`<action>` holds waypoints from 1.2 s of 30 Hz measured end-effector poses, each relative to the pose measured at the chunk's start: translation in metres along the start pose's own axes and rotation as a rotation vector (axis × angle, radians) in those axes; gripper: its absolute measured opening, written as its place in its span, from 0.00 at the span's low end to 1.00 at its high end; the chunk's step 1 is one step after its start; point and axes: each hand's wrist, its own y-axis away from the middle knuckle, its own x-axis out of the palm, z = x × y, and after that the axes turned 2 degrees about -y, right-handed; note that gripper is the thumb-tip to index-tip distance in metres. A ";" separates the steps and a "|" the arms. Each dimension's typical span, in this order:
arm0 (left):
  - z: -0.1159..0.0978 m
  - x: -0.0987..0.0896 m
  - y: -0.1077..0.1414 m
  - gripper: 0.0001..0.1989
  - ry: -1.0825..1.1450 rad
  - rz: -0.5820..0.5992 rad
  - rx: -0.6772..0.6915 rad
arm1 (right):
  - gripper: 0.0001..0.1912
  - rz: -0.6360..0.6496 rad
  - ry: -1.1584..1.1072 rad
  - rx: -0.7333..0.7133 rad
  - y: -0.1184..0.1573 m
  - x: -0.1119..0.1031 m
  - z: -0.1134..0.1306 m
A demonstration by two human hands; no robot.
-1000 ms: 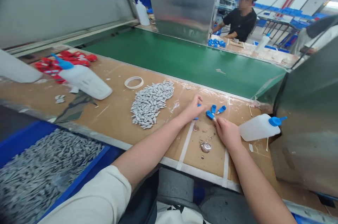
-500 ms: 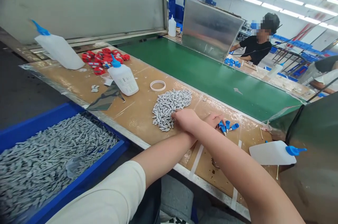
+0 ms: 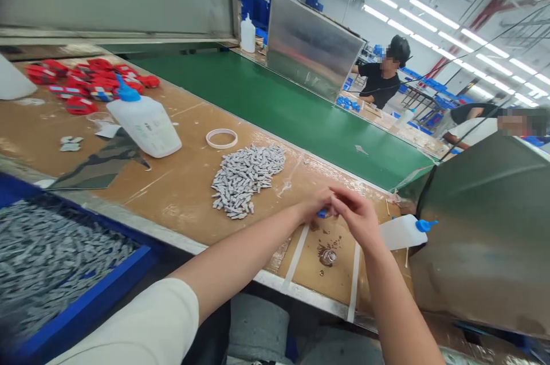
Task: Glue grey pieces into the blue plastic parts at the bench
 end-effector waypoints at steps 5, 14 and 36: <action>0.022 -0.003 -0.007 0.31 0.064 0.085 0.055 | 0.12 -0.198 -0.203 0.221 0.078 -0.044 -0.036; 0.013 0.000 -0.003 0.18 0.058 0.192 -0.154 | 0.04 -0.111 -0.091 0.040 0.115 -0.018 -0.058; 0.005 0.008 0.012 0.29 -0.828 0.005 -0.043 | 0.10 -0.554 -0.099 0.111 0.077 -0.020 -0.073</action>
